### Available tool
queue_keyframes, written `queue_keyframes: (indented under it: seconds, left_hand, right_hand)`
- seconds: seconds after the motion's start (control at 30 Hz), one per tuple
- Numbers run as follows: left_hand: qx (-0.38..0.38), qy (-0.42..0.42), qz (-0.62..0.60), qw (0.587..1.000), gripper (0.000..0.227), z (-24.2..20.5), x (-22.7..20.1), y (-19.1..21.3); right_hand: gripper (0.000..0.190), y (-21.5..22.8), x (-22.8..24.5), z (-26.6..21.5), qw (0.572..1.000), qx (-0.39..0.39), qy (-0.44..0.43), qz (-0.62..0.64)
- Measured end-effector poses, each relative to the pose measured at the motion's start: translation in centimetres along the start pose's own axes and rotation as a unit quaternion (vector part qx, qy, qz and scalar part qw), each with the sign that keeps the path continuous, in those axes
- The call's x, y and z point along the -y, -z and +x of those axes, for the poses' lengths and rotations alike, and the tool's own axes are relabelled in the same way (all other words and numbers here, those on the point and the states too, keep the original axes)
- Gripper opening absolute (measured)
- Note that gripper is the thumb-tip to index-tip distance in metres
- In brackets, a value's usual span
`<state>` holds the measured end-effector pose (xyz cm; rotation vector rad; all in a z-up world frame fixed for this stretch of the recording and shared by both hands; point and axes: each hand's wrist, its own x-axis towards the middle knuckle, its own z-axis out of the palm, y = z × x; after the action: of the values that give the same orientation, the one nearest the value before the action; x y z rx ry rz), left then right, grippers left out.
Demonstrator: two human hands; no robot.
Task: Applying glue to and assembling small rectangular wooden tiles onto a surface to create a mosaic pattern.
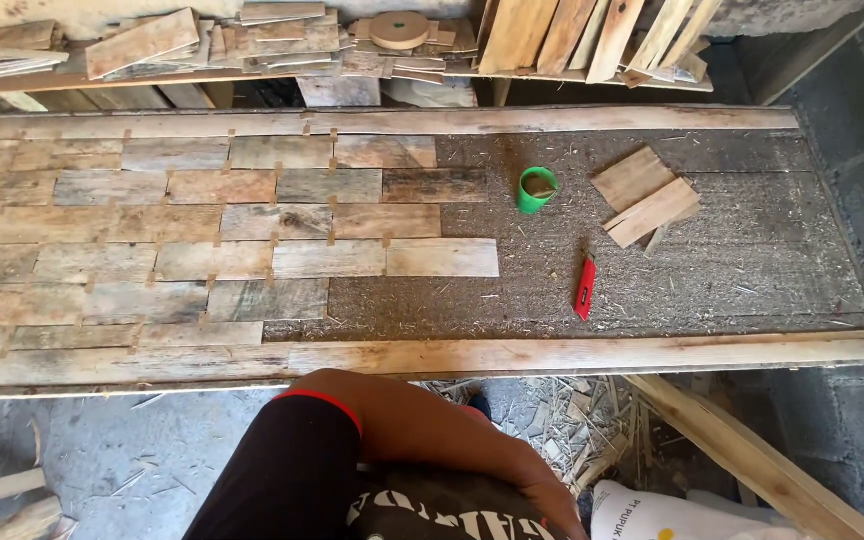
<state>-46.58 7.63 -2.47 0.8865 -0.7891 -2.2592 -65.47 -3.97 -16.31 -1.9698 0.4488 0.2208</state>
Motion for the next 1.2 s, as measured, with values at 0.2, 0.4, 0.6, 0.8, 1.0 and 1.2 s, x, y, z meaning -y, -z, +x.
queue_keyframes:
  seconds: [0.2, 0.4, 0.6, 0.8, 1.0, 1.2]
  left_hand:
    - [-0.018, -0.009, 0.069, 0.997, 0.064, 1.1, -0.1, 3.9]
    - [-0.100, -0.072, 0.172, 0.977, 0.088, -7.5, -5.9, -0.2]
    - [-0.474, -0.230, 0.151, 0.836, 0.041, -17.1, -2.9, 3.5]
    - [-0.800, -0.152, 0.368, 0.448, 0.019, -17.1, 18.4, 17.9]
    - [-0.761, -0.178, -0.419, 0.463, 0.037, -21.6, 10.0, 3.9]
    - [-0.836, -0.189, -0.310, 0.412, 0.035, -18.7, 16.6, 5.4]
  right_hand:
    - [0.027, -1.3, -2.8, 5.7, 0.998, -0.038, 0.014, -0.054]
    - [0.027, -0.3, -5.1, 12.4, 0.990, -0.073, 0.028, -0.119]
    - [0.027, 2.3, -0.1, 18.7, 0.976, -0.106, 0.034, -0.185]
    - [0.028, 5.9, 14.9, 23.0, 0.949, -0.195, -0.006, -0.249]
    - [0.058, 7.8, 16.9, 32.4, 0.903, -0.267, 0.116, -0.316]
    - [0.078, 8.2, 21.2, 36.0, 0.941, -0.214, -0.063, -0.255]
